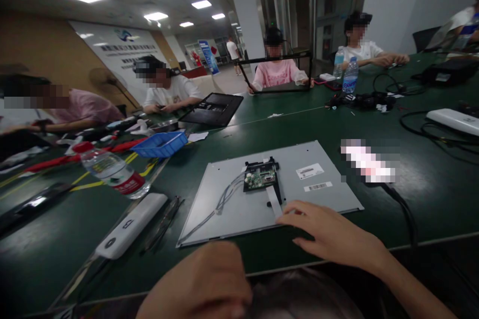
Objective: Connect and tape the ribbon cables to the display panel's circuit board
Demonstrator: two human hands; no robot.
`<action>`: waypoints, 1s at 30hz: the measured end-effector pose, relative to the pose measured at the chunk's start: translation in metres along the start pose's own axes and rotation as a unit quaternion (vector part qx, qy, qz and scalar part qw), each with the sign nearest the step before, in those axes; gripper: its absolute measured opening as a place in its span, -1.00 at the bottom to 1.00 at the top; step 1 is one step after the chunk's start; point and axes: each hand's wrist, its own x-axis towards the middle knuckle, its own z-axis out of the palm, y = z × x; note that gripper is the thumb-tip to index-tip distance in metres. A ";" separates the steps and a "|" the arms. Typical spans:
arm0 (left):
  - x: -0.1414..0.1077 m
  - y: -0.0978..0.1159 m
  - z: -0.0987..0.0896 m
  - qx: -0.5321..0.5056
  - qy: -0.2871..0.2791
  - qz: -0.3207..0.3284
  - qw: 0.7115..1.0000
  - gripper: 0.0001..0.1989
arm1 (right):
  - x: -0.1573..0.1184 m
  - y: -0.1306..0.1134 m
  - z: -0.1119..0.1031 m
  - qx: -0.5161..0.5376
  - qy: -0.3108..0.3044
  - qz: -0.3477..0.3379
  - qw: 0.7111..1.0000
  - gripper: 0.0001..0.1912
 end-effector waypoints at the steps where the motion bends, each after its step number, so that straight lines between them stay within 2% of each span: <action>1: 0.012 -0.013 -0.006 -0.012 0.012 -0.026 0.999 -0.79 | 0.012 0.006 0.006 -0.014 -0.005 -0.007 1.000 -0.55; 3: 0.036 -0.040 -0.017 -0.026 0.055 -0.103 0.993 -0.74 | 0.029 0.016 0.019 -0.043 0.010 -0.015 0.999 -0.56; 7: 0.070 -0.098 -0.026 0.014 0.128 -0.213 0.969 -0.70 | 0.038 0.025 0.034 -0.069 0.047 -0.035 0.996 -0.79; 11: 0.088 -0.150 -0.015 0.068 0.210 -0.297 0.929 -0.74 | 0.035 0.029 0.027 -0.038 0.085 -0.052 0.994 -0.78; 14: 0.090 -0.177 -0.001 0.093 0.271 -0.358 0.889 -0.79 | 0.032 0.030 0.022 -0.043 0.087 -0.049 0.994 -0.78; 19: 0.078 -0.194 0.015 0.156 0.296 -0.384 0.860 -0.79 | 0.033 0.033 0.032 -0.104 0.034 -0.069 0.992 -0.73; 26: 0.077 -0.197 0.025 0.175 0.242 -0.393 0.870 -0.78 | 0.040 0.037 0.042 -0.130 0.036 -0.092 0.987 -0.73; 30: 0.080 -0.198 0.031 0.181 0.225 -0.392 0.873 -0.70 | 0.040 0.037 0.045 -0.127 0.051 -0.101 0.985 -0.74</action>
